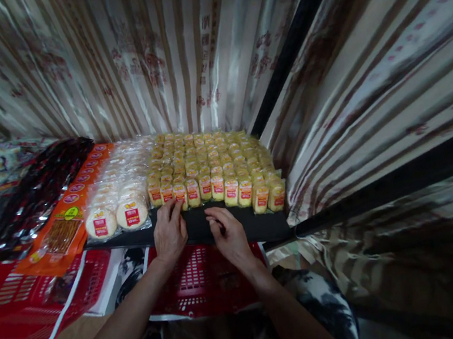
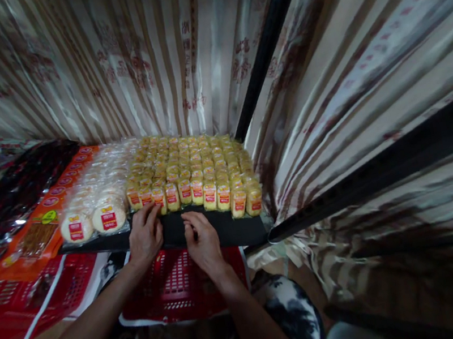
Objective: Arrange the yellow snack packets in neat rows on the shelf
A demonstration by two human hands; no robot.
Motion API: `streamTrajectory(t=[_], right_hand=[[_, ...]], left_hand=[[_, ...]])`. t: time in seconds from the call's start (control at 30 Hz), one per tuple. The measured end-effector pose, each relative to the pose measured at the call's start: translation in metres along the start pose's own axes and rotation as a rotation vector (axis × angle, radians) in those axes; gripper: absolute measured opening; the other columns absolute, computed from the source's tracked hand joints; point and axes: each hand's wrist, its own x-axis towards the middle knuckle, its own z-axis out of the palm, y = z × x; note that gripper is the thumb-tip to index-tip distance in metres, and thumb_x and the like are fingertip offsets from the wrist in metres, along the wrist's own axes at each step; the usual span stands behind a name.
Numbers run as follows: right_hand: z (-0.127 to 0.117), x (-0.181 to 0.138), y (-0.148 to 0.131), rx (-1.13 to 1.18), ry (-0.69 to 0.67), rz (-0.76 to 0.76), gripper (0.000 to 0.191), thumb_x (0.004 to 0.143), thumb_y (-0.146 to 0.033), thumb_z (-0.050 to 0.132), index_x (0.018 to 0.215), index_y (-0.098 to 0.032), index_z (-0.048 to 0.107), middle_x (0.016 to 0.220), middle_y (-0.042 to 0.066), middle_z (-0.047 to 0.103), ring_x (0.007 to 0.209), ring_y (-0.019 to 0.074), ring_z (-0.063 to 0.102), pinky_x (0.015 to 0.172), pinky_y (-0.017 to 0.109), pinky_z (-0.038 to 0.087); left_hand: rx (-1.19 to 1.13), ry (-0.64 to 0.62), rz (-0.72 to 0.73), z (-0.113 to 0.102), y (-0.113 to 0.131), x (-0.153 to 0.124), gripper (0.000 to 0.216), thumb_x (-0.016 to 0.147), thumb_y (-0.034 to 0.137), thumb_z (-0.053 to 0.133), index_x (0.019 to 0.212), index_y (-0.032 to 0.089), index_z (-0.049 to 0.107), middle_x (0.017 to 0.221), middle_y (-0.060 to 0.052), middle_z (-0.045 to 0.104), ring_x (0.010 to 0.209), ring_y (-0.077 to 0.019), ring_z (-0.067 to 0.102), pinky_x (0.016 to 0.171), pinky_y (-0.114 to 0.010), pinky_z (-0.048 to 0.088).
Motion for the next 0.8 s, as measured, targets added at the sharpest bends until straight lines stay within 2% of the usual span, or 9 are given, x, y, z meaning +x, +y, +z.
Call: streamTrajectory(t=[0.13,0.33,0.4,0.43,0.5,0.57,0.63,0.7,0.8], right_hand=[[-0.005,-0.003,-0.005,0.016,0.043,-0.001,0.027,0.086,-0.02,0.042,0.104,-0.02,0.062,0.103,0.008,0.062,0.087,0.0146,0.063,0.078,0.027,0.053],[-0.01,-0.009,-0.009,0.056,0.072,0.061,0.025,0.085,-0.023,0.043,0.1,-0.017,0.063,0.1,0.009,0.062,0.083,0.0141,0.063,0.073,0.027,0.052],[-0.016,-0.013,-0.012,0.137,-0.035,0.122,0.023,0.084,-0.024,0.046,0.096,-0.017,0.064,0.095,0.007,0.063,0.077,0.0129,0.063,0.066,0.024,0.051],[-0.02,-0.016,-0.013,0.191,-0.145,0.165,0.022,0.084,-0.025,0.046,0.093,-0.016,0.064,0.09,0.006,0.064,0.072,0.012,0.063,0.062,0.022,0.05],[-0.028,-0.024,-0.016,0.274,-0.447,0.247,0.022,0.083,-0.022,0.045,0.088,-0.015,0.065,0.08,0.003,0.065,0.067,0.0109,0.062,0.06,0.021,0.048],[-0.035,-0.033,-0.015,0.251,-0.752,0.272,0.022,0.082,-0.018,0.045,0.086,-0.015,0.067,0.077,0.001,0.067,0.068,0.011,0.061,0.062,0.02,0.047],[-0.037,-0.043,-0.009,0.091,-0.961,0.259,0.023,0.081,-0.015,0.046,0.088,-0.015,0.068,0.081,0.001,0.069,0.072,0.0123,0.061,0.065,0.021,0.045],[-0.037,-0.052,0.003,-0.15,-1.049,0.266,0.024,0.081,-0.015,0.047,0.091,-0.016,0.069,0.09,0.004,0.07,0.08,0.0158,0.062,0.07,0.024,0.045],[-0.037,-0.061,0.023,-0.457,-1.031,0.361,0.03,0.084,-0.02,0.046,0.104,-0.02,0.067,0.104,0.009,0.068,0.093,0.0217,0.063,0.077,0.029,0.046]], left_hand=[[-0.029,0.04,0.014,-0.001,0.001,-0.002,0.037,0.085,0.011,0.042,0.119,0.018,0.054,0.117,-0.01,0.054,0.108,-0.0229,0.048,0.096,-0.037,0.042],[-0.041,0.003,0.049,-0.001,-0.001,0.0,0.034,0.084,0.013,0.044,0.115,0.019,0.056,0.117,-0.01,0.054,0.109,-0.0233,0.048,0.095,-0.038,0.043],[-0.07,0.035,0.055,-0.005,0.001,-0.005,0.032,0.083,0.012,0.044,0.112,0.019,0.057,0.112,-0.009,0.056,0.106,-0.0227,0.05,0.093,-0.037,0.044],[-0.097,0.049,0.067,-0.008,0.003,-0.01,0.03,0.083,0.011,0.043,0.109,0.019,0.058,0.108,-0.009,0.057,0.104,-0.0219,0.051,0.091,-0.036,0.045],[-0.179,0.032,0.11,-0.014,0.008,-0.028,0.027,0.084,0.01,0.042,0.101,0.019,0.06,0.099,-0.007,0.059,0.095,-0.0194,0.054,0.085,-0.033,0.047],[-0.286,-0.088,0.173,-0.017,0.013,-0.052,0.024,0.085,0.01,0.041,0.095,0.019,0.061,0.093,-0.007,0.06,0.089,-0.0175,0.055,0.08,-0.031,0.048],[-0.359,-0.305,0.201,-0.015,0.017,-0.076,0.024,0.086,0.011,0.039,0.092,0.018,0.061,0.09,-0.007,0.061,0.086,-0.017,0.056,0.077,-0.029,0.048],[-0.375,-0.584,0.146,-0.005,0.018,-0.094,0.026,0.085,0.01,0.037,0.091,0.017,0.062,0.09,-0.007,0.062,0.086,-0.0168,0.058,0.077,-0.028,0.048],[-0.315,-0.936,-0.015,0.021,0.017,-0.11,0.028,0.085,0.011,0.039,0.097,0.017,0.063,0.097,-0.007,0.063,0.088,-0.0161,0.061,0.077,-0.025,0.048]])
